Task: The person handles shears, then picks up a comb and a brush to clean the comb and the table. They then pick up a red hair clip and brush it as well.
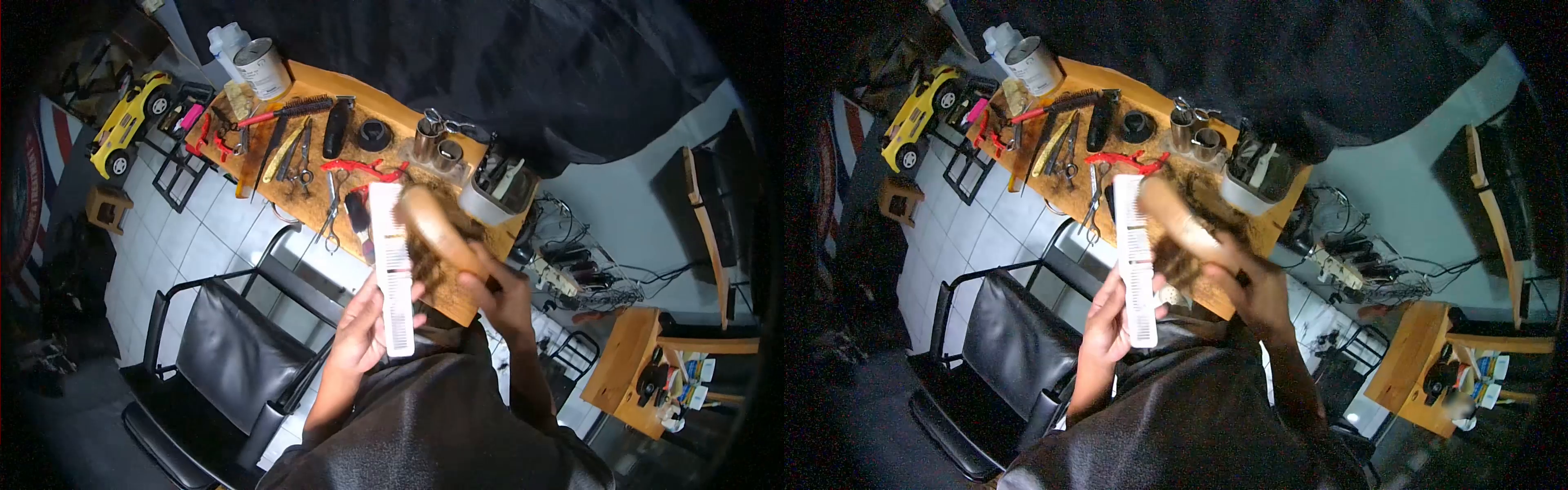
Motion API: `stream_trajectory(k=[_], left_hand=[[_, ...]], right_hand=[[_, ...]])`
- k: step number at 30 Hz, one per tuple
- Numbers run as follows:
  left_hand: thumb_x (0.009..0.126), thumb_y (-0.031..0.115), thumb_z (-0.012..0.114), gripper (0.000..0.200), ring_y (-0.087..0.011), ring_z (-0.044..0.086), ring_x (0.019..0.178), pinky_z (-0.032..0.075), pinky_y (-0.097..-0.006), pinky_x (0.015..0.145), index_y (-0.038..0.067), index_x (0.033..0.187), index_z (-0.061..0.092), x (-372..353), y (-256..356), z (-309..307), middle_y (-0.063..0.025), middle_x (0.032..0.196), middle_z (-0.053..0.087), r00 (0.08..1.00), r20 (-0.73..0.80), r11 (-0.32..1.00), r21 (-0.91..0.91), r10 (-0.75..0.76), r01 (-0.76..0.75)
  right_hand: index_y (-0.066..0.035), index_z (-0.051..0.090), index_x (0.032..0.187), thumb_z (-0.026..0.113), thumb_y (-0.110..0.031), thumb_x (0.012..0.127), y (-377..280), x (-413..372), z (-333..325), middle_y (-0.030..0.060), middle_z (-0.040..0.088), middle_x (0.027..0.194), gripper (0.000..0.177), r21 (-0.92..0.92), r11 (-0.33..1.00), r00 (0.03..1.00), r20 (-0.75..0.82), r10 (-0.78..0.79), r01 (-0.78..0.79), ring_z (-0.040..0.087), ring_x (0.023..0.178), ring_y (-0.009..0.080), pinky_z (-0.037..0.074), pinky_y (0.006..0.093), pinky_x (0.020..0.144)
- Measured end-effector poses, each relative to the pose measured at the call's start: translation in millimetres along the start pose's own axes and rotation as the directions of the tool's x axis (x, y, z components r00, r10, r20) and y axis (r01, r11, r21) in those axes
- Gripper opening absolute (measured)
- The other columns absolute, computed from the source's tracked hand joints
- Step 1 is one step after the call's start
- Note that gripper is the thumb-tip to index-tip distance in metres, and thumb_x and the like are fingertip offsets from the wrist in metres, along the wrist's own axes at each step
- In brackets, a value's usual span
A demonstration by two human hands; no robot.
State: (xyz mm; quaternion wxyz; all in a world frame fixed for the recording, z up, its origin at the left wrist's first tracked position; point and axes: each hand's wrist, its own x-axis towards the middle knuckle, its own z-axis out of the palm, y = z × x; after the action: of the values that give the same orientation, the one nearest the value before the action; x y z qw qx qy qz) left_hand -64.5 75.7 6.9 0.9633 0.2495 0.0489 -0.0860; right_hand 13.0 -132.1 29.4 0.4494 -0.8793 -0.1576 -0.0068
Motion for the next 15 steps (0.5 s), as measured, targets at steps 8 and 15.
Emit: stream_trajectory(k=[8,15], left_hand=[[0.098,0.027,0.040,0.045,-0.0183,0.057,0.089,0.050,-0.0339,0.075,0.006,0.138,0.034,-5.3,-32.9,-24.8,-0.0126,0.121,0.052,0.995,-0.093,0.977,-0.208,0.026,-0.045],[0.098,0.024,0.044,0.034,-0.0160,0.061,0.080,0.051,-0.0283,0.069,0.002,0.123,0.046,-7.4,-41.4,-0.5,-0.0094,0.102,0.061,0.906,-0.402,0.989,0.113,0.129,-0.090]], right_hand=[[0.001,0.058,0.119,0.076,-0.012,0.075,20.0,-39.4,-13.9,0.0161,0.068,0.101,0.050,0.418,0.908,0.941,0.294,-0.166,0.029,0.066,0.089,0.0199,0.050,0.0303,0.079],[-0.009,0.062,0.117,0.074,-0.024,0.076,-6.5,-25.9,-16.7,0.0149,0.066,0.105,0.045,0.211,0.971,0.786,0.616,-0.045,-0.109,0.066,0.095,0.0225,0.048,0.0293,0.084]])
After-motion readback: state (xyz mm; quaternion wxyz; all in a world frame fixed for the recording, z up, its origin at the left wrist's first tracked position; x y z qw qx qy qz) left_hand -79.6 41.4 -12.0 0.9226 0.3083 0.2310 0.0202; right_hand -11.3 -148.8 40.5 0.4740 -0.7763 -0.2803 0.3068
